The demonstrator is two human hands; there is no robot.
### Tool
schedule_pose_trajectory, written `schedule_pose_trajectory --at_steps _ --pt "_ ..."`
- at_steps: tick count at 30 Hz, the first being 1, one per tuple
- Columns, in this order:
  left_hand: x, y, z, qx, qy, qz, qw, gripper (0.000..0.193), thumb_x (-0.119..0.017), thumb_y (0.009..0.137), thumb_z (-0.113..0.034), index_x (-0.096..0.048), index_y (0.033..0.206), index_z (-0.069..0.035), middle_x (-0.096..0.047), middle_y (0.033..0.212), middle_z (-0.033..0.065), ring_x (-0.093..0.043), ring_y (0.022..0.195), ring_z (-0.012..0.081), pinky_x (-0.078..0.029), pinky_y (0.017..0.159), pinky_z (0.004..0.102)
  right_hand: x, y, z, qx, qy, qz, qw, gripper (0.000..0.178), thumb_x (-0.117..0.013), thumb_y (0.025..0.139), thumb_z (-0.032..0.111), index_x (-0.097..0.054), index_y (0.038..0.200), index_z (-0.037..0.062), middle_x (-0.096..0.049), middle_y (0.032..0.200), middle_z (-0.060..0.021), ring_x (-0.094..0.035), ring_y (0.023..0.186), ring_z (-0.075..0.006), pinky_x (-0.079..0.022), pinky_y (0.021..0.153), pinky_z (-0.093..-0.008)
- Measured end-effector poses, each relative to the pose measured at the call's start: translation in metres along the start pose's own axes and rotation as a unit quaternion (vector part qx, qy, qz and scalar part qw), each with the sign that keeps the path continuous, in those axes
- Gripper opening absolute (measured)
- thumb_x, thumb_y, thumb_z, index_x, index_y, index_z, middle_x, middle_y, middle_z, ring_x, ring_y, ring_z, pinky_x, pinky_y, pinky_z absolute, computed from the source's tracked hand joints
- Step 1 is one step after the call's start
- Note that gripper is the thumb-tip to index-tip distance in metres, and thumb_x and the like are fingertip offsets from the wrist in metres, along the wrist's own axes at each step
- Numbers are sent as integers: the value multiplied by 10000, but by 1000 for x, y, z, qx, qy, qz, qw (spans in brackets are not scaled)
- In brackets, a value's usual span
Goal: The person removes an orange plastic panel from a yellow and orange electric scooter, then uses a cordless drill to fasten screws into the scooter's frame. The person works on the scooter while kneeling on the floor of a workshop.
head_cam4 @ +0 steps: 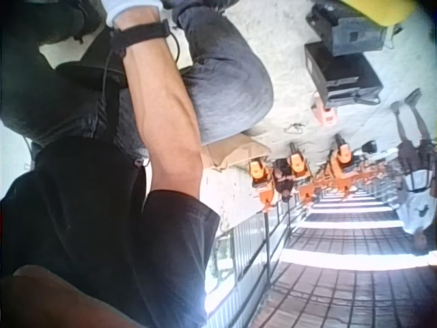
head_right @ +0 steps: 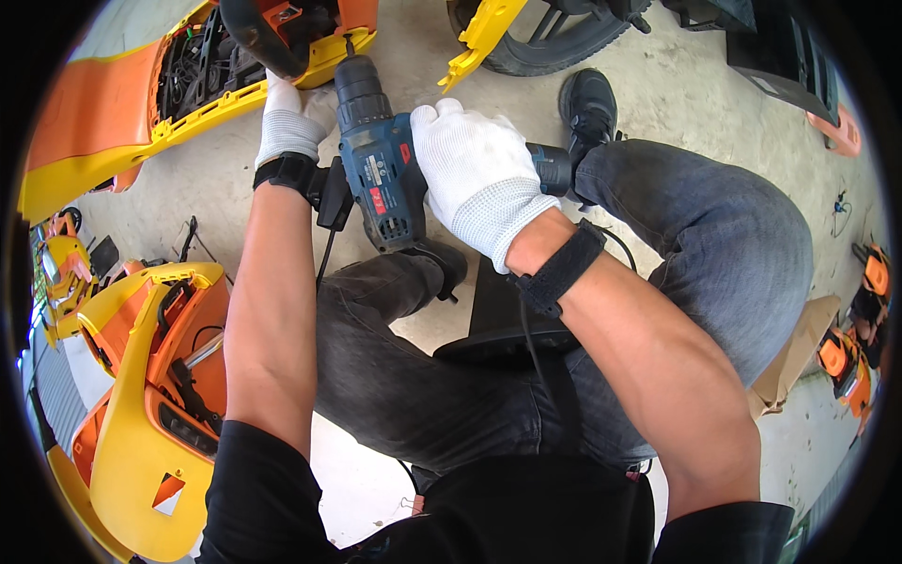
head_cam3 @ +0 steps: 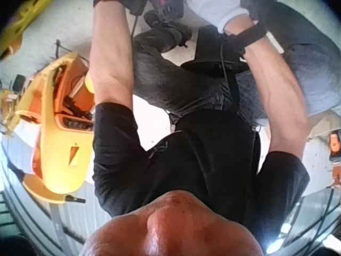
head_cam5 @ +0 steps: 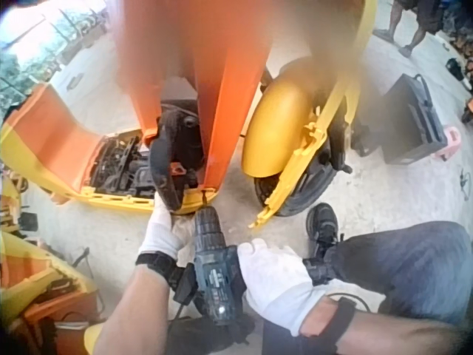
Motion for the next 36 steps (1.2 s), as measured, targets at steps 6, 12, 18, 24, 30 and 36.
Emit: schedule_pose_trajectory --at_steps 6,12,18,24,30,36 --pt "-8 -16 2 4 14 4 1000 661 -482 951 -581 -394 1389 -94 -458 1424 168 -496 1263 338 -449 1049 496 -4 0 5 -15 16 8 1000 369 -683 745 66 -560 1084 -9 -586 948 -178 -674 809 -299 -542 729 -390" --pt "-9 -6 2 23 -52 82 995 753 -560 965 -454 -163 1497 -98 -305 1490 229 -351 1392 368 -337 1138 572 -6 -2 3 12 25 -10 1000 364 -689 729 78 -576 1066 1 -593 925 -165 -667 819 -298 -524 744 -400" --pt "-4 -2 5 36 -64 66 995 765 -587 956 -437 -164 1496 -99 -298 1499 217 -354 1391 362 -340 1137 571 -7 -3 4 14 13 -18 1000 322 -686 744 91 -589 1042 16 -605 905 -149 -661 832 -282 -514 752 -394" --pt "-5 1 3 8 -41 57 998 672 -486 983 -508 -295 1420 -36 -413 1412 224 -508 1237 388 -484 1014 554 0 0 -3 26 -64 -24 997 271 -650 817 111 -587 1069 32 -608 912 -129 -655 825 -249 -495 730 -369" --pt "-8 0 2 12 -10 64 998 703 -453 977 -560 -306 1430 -43 -419 1397 215 -475 1263 373 -473 1013 563 -4 1 4 10 -108 5 994 235 -619 868 147 -584 1075 41 -591 938 -118 -650 827 -226 -485 721 -355" --pt "0 -14 5 53 74 28 995 852 -507 933 -617 -195 1490 -53 -335 1428 274 -443 1279 384 -421 1073 499 1 -8 13 24 -122 17 992 214 -621 858 142 -585 1050 54 -580 946 -114 -648 820 -221 -493 737 -355"
Point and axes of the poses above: each hand's wrist, its own y-axis towards the middle knuckle, its own x-axis out of the back of the hand, z = x × y, the point moved 9 cm from there along y, towards the middle knuckle
